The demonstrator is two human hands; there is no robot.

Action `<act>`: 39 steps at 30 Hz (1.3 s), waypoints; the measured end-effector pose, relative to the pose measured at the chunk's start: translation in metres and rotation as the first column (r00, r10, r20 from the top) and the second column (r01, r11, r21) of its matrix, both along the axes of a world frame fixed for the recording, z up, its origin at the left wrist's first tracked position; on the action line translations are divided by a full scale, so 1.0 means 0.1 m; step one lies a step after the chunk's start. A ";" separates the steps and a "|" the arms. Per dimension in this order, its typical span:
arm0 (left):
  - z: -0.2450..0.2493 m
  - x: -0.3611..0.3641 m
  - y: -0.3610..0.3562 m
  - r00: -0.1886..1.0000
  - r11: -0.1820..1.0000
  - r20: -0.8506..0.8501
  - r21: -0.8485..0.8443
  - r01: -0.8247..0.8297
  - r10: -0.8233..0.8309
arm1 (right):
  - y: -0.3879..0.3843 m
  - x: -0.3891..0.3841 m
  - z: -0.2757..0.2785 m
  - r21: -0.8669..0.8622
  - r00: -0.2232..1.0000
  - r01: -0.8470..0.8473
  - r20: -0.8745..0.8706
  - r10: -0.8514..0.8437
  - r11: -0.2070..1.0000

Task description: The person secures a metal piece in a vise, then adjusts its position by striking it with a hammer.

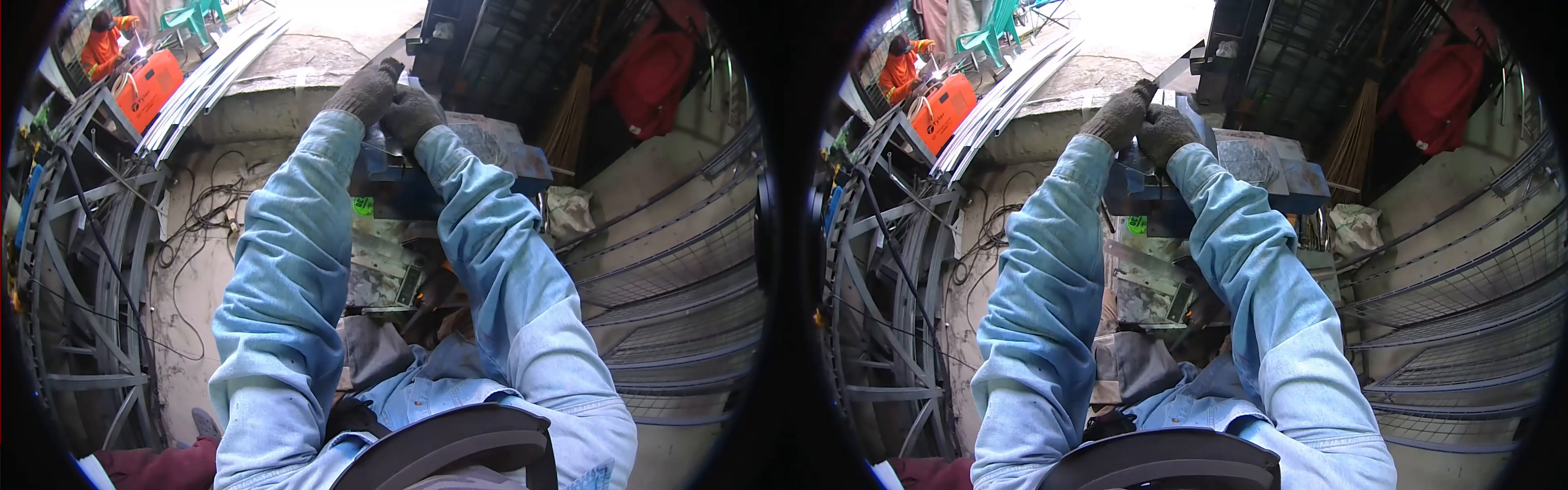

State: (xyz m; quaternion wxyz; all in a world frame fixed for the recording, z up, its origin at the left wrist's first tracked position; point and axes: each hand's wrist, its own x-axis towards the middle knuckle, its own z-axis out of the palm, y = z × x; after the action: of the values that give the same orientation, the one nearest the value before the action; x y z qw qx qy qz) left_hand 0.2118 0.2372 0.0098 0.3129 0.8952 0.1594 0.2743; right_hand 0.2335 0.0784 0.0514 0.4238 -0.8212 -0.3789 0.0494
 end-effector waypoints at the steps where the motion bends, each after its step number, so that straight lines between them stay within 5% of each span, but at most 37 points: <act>1: 0.00 0.02 -0.02 1.000 0.999 0.004 -0.050 0.006 -0.006 | 0.01 0.06 -0.03 -0.053 0.998 0.000 0.062 0.003 0.999; 10: -0.09 0.10 -0.16 0.999 0.871 0.042 -0.489 0.042 -0.025 | 0.03 0.11 -0.09 -0.043 1.000 0.022 -0.015 -0.022 0.999; 14: 0.19 -0.15 -0.44 0.993 0.913 -0.106 -0.398 -0.094 0.056 | 0.15 0.29 -0.32 0.056 0.997 -0.029 -0.068 0.032 0.998; 17: 0.19 -0.16 -0.46 0.995 0.873 -0.057 -0.478 -0.097 0.079 | 0.18 0.35 -0.38 0.084 0.994 -0.067 -0.085 0.074 0.994; 39: 0.11 -0.05 -0.36 0.999 0.937 0.048 -0.350 -0.006 0.024 | 0.22 0.41 -0.50 0.110 0.998 -0.036 -0.051 0.041 0.993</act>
State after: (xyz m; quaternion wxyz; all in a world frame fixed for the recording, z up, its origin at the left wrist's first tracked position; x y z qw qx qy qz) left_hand 0.2069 0.2014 0.0206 0.4688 0.8169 0.2043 0.2667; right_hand 0.2748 0.1007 0.0013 0.4768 -0.7878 -0.3854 0.0585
